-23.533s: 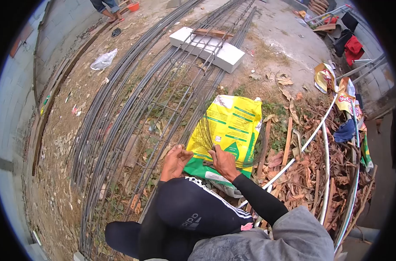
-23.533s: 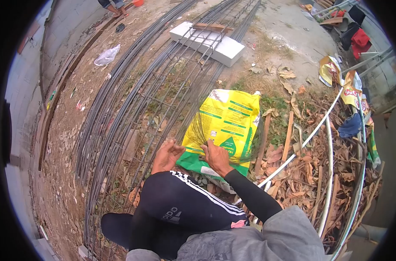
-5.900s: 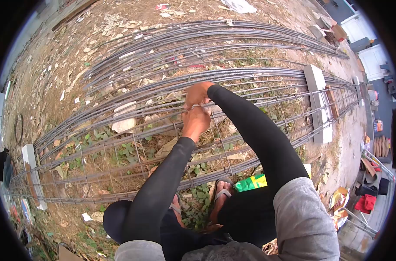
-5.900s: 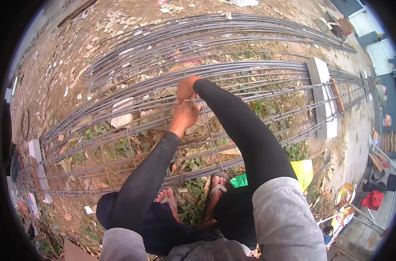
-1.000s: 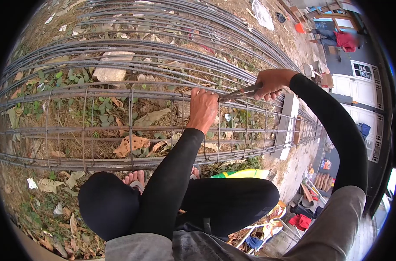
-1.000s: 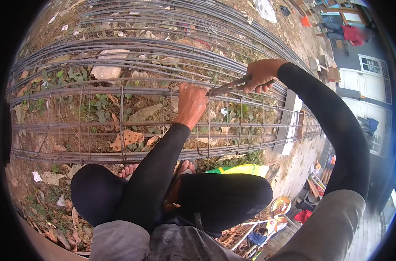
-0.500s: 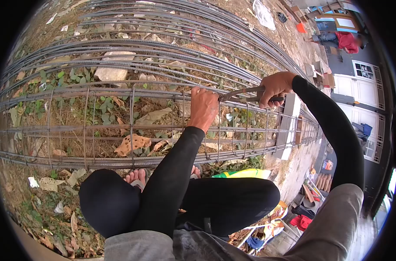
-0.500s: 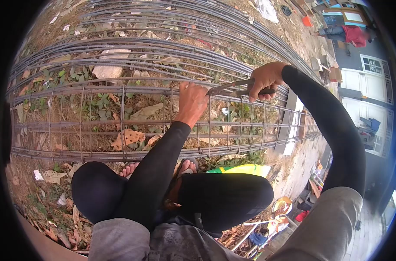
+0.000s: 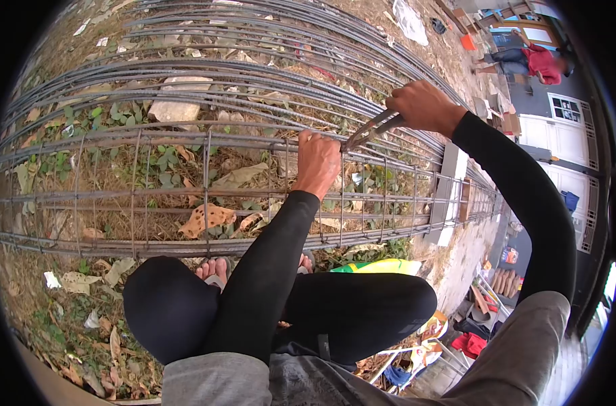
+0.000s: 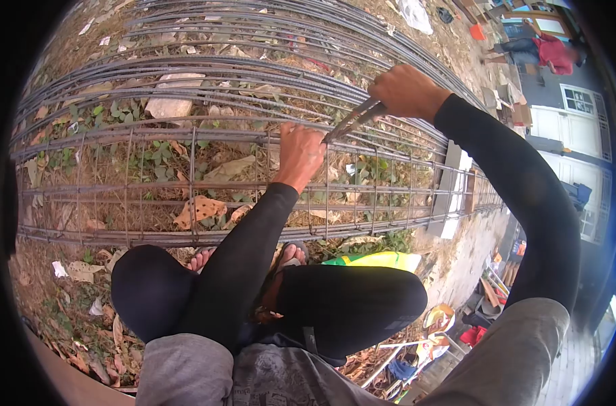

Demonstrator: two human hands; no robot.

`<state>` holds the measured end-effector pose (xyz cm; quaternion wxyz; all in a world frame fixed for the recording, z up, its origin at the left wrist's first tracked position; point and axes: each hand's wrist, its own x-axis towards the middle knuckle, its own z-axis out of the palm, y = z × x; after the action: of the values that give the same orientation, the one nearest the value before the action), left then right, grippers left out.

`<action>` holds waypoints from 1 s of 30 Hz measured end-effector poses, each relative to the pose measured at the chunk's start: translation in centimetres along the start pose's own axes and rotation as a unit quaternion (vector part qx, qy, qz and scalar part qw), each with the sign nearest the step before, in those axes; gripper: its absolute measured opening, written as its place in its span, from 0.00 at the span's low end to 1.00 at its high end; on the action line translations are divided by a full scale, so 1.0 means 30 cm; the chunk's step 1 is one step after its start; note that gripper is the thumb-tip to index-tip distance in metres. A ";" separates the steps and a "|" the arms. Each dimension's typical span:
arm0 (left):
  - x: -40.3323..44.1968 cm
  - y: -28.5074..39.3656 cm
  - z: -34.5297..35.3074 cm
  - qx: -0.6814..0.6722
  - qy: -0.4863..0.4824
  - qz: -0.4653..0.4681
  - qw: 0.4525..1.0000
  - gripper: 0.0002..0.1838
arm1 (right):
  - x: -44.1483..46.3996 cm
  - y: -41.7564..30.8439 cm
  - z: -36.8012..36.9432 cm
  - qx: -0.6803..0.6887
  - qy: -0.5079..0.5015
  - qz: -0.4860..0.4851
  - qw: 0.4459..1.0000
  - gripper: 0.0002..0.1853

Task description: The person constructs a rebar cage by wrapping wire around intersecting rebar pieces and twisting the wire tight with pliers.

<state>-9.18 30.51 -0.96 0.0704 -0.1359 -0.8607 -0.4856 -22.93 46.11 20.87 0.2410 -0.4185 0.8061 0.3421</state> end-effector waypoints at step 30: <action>0.004 -0.004 0.006 0.014 -0.008 0.001 1.000 0.07 | -0.133 -0.067 0.013 -0.118 0.128 -0.065 0.983 0.20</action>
<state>-9.32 30.63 -1.11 0.0654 -0.1394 -0.8679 -0.4723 -19.06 47.61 22.59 0.1068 -0.5357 0.7554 0.3620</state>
